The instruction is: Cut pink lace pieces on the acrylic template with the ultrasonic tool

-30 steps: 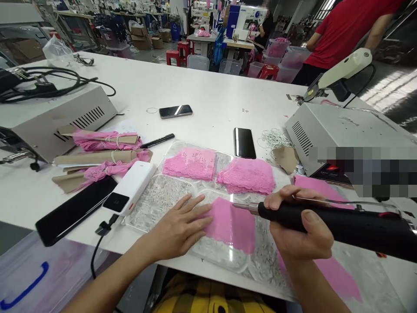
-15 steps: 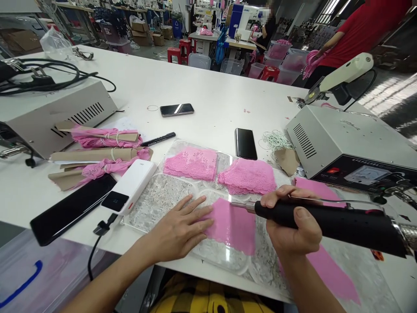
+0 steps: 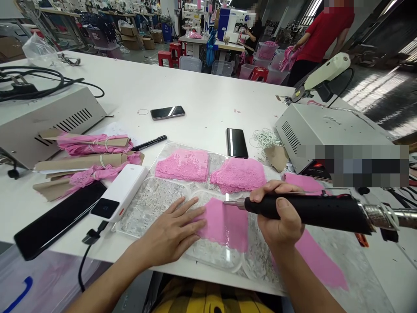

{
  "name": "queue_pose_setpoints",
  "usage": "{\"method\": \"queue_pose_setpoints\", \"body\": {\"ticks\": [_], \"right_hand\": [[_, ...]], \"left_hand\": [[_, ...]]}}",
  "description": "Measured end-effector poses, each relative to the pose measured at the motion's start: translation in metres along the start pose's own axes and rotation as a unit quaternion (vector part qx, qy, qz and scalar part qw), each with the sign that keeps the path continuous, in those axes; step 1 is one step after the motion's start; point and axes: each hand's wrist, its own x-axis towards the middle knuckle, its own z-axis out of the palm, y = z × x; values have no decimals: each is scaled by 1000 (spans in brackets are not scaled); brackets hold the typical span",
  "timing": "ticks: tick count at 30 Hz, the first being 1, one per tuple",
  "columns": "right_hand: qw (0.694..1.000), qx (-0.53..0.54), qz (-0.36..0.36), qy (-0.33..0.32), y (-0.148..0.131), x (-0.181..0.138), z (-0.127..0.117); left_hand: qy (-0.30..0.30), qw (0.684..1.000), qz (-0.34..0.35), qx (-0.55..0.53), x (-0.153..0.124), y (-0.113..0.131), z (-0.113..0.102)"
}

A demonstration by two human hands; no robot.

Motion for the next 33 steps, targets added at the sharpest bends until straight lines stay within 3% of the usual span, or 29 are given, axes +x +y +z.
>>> {"method": "queue_pose_setpoints", "body": {"ticks": [9, 20, 33], "right_hand": [[1000, 14, 0, -1, 1, 1, 3], [994, -36, -8, 99, -23, 8, -27], [998, -24, -7, 57, -14, 4, -23]], "left_hand": [[9, 1000, -1, -8, 1, 0, -2], [4, 1000, -4, 0, 1, 1, -2], [1, 1000, 1, 9, 1, 1, -2]]}}
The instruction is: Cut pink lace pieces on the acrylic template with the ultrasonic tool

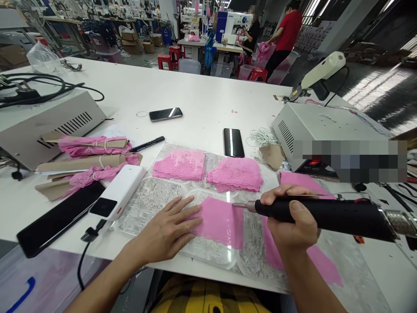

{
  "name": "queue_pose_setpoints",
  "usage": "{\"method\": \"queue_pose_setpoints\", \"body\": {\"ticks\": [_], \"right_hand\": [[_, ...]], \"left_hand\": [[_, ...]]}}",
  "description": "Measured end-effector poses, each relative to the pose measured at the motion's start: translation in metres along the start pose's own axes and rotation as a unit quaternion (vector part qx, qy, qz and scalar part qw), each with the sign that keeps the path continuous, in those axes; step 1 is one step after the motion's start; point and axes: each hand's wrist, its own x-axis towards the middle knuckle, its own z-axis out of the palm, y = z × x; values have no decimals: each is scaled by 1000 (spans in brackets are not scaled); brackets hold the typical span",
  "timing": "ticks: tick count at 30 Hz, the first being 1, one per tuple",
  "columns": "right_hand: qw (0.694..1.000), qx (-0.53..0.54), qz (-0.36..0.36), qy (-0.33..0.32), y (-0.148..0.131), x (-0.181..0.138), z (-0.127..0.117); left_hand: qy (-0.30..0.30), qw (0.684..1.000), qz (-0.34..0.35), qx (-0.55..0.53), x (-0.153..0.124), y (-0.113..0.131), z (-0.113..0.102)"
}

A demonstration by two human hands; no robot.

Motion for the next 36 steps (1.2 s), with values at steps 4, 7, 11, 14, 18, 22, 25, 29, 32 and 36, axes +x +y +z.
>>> {"method": "queue_pose_setpoints", "body": {"ticks": [4, 7, 11, 14, 18, 22, 25, 29, 32, 36], "right_hand": [[1000, -3, -7, -2, -1, 1, 1], [1000, -10, -8, 25, -5, 4, -2], [997, -28, -4, 69, -12, 7, -12], [997, -31, 3, 69, -13, 7, -16], [998, -29, 10, 56, -12, 5, -16], [999, -29, 6, 42, -9, 5, -16], [999, -40, -13, 27, -8, 6, -15], [999, -36, -10, 35, -10, 6, -15], [998, -16, 20, 54, -16, 3, -17], [998, -17, 37, 49, -24, -1, -21]], "left_hand": [[2, 1000, 4, 5, -1, -1, 0], [-2, 1000, 5, 9, -1, -1, 0], [-3, 1000, 6, 7, 0, -1, 0], [-7, 1000, 3, 9, 0, 0, -1], [-9, 1000, 5, 10, 0, -1, -1], [-4, 1000, 4, 5, 0, -1, -1], [2, 1000, 4, 5, 1, -1, -2], [0, 1000, 7, 15, 2, -1, -2], [-3, 1000, 6, 17, 2, -1, -2], [-2, 1000, 1, 10, 1, 0, -1]]}}
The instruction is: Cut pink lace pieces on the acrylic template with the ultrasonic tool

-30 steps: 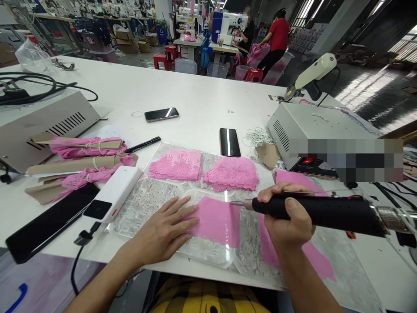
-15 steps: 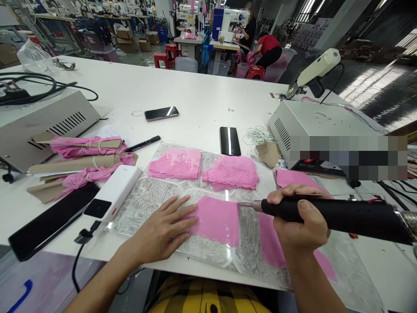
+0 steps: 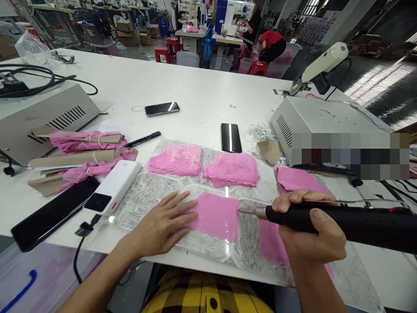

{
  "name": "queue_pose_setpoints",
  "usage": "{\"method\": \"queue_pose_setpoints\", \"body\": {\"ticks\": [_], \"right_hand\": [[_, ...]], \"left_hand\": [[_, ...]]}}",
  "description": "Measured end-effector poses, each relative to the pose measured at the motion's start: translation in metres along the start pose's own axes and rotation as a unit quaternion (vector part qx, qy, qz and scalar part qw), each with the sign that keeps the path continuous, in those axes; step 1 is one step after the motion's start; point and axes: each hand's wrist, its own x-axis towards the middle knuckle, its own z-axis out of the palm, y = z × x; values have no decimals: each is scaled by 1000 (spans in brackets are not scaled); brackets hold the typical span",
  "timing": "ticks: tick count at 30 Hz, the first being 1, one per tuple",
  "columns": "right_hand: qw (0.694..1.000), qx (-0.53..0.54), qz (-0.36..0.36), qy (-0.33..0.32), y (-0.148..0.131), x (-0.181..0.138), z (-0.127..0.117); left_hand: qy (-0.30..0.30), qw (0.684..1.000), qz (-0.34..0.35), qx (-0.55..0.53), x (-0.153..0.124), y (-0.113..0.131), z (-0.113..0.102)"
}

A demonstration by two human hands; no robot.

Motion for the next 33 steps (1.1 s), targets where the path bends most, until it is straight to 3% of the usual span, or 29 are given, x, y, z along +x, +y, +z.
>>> {"method": "queue_pose_setpoints", "body": {"ticks": [25, 33], "right_hand": [[999, -12, -13, -47, 1, -7, -4], [997, 11, 36, -62, -12, -15, -9]], "left_hand": [[-6, 1000, -6, -16, 1, 1, -1], [-8, 1000, -10, -19, 0, 1, 0]]}}
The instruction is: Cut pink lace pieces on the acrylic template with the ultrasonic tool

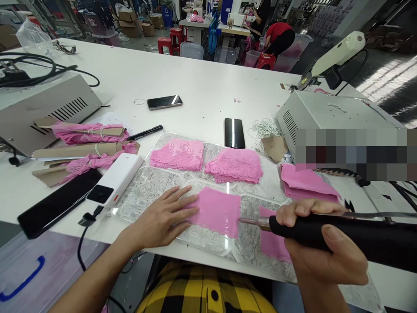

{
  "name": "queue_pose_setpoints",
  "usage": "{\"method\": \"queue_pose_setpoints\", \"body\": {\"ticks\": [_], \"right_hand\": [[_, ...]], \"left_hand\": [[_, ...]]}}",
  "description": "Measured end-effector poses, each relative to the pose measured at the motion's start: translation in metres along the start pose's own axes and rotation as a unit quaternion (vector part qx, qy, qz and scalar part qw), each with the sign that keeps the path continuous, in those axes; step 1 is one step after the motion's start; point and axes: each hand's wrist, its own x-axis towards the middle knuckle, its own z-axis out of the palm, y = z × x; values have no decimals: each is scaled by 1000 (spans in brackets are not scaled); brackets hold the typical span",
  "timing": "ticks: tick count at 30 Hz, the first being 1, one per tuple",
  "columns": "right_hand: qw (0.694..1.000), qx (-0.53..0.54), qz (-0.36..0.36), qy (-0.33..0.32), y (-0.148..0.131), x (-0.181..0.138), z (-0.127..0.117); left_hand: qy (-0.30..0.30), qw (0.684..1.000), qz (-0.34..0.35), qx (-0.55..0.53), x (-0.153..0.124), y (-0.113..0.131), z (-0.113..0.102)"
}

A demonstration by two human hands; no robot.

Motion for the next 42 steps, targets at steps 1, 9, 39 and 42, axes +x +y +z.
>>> {"method": "queue_pose_setpoints", "body": {"ticks": [1, 9, 39, 42], "right_hand": [[1000, 0, 2, -5, -1, -2, -1], [1000, -10, -1, -16, 2, -7, -2], [996, 29, -26, 79, -5, 37, -53], [997, 36, -24, 61, 0, 36, -53]], "left_hand": [[-1, 1000, -1, -1, 0, 0, 0], [2, 1000, -1, 0, 0, 1, 1], [119, 991, 54, 27, 115, 118, 78], [122, 991, 42, 27, 114, 119, 80]]}}
